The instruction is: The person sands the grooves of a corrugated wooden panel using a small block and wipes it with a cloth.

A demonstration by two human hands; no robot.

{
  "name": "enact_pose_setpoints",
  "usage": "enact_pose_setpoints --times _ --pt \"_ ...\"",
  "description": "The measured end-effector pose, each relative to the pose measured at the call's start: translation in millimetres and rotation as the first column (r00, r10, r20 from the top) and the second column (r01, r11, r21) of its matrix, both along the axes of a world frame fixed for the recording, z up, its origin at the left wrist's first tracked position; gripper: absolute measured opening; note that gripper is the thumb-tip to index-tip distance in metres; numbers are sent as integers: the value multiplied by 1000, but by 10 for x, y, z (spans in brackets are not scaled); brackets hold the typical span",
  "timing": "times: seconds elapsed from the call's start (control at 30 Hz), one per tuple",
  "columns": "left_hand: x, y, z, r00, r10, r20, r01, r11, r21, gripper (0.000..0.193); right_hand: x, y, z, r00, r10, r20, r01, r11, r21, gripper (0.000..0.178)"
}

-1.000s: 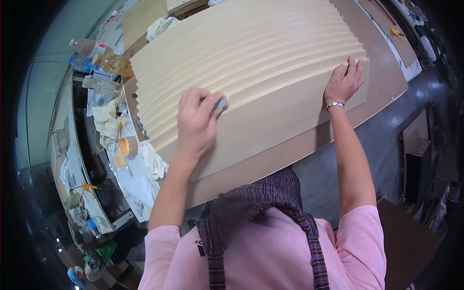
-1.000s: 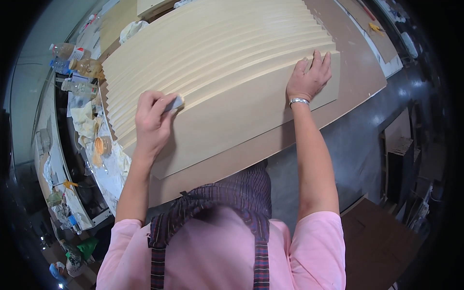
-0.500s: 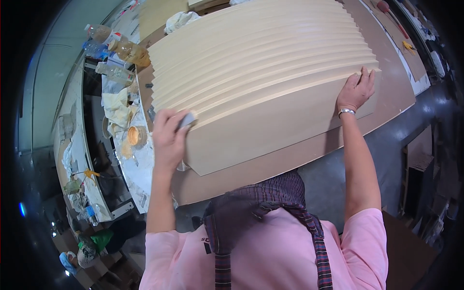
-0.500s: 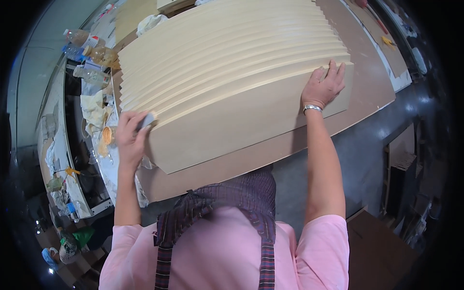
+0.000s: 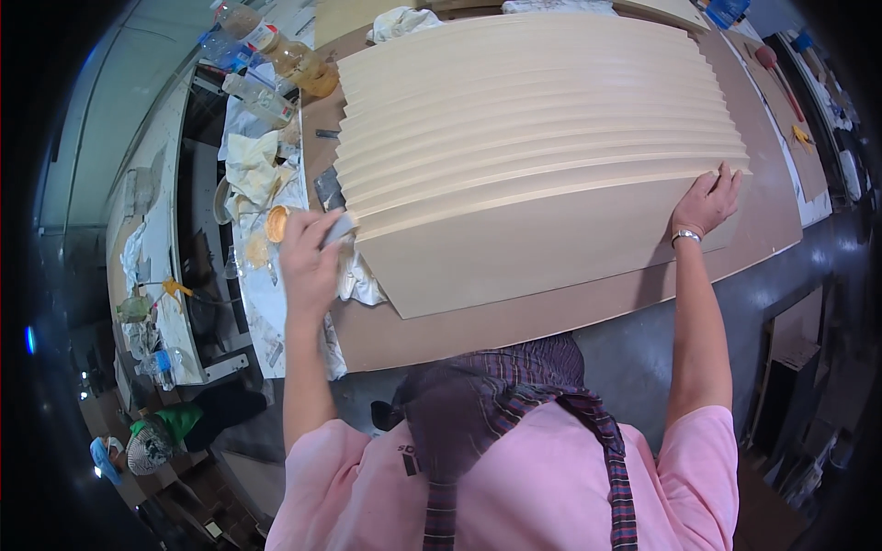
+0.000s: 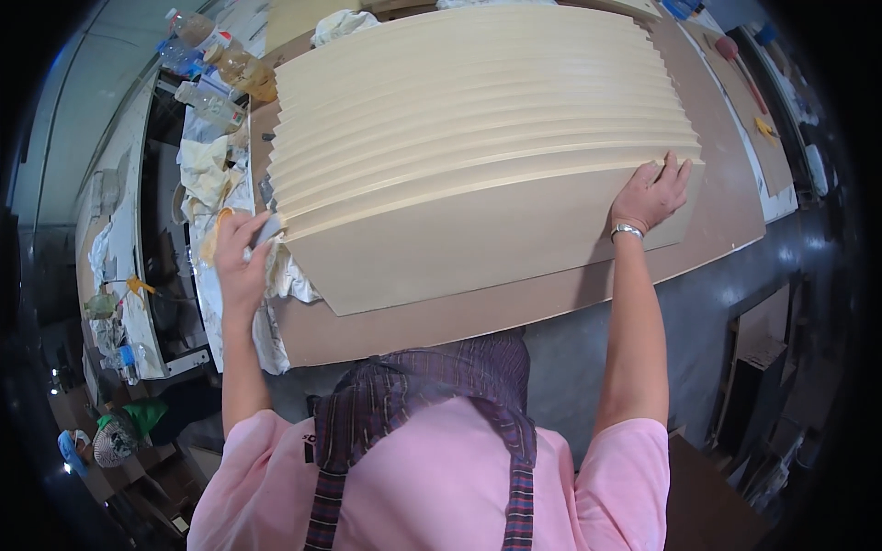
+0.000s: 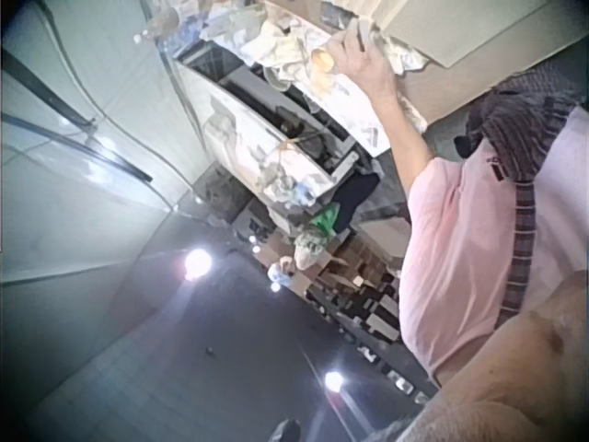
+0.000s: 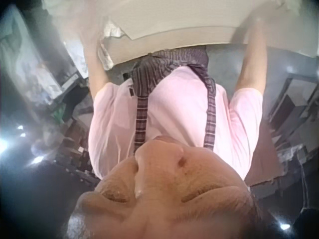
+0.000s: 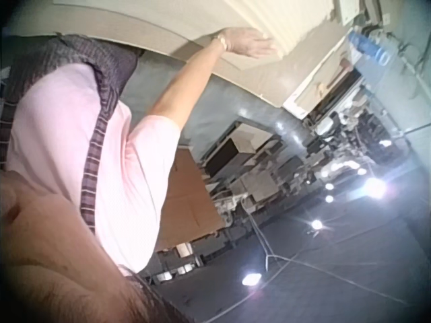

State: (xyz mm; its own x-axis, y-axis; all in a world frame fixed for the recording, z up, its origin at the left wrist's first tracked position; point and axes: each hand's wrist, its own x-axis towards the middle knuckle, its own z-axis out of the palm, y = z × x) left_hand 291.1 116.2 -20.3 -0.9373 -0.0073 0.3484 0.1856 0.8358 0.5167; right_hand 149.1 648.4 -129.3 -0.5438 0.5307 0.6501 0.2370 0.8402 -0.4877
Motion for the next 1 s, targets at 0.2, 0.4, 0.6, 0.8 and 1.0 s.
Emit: enact_pose_setpoints --times 0.2,0.4,0.6,0.8,1.0 --pt "342 -278 -60 980 197 -9 -195 976 101 40 -42 8 -34 1000 3 -12 -3 1000 10 43" --pt "435 -345 -77 964 265 -14 -264 963 62 40 -73 182 -142 998 45 -35 -42 995 90 45" --pt "1166 -1320 -880 827 554 91 -555 831 -15 35 -13 131 -135 997 68 28 -70 995 73 47" --pt "876 -822 -752 889 458 -13 -458 886 -73 32 -41 146 -89 999 33 39 -36 996 86 46" --pt "543 94 -648 989 141 51 -140 990 -28 37 -33 141 -114 999 25 40 -28 996 81 44"
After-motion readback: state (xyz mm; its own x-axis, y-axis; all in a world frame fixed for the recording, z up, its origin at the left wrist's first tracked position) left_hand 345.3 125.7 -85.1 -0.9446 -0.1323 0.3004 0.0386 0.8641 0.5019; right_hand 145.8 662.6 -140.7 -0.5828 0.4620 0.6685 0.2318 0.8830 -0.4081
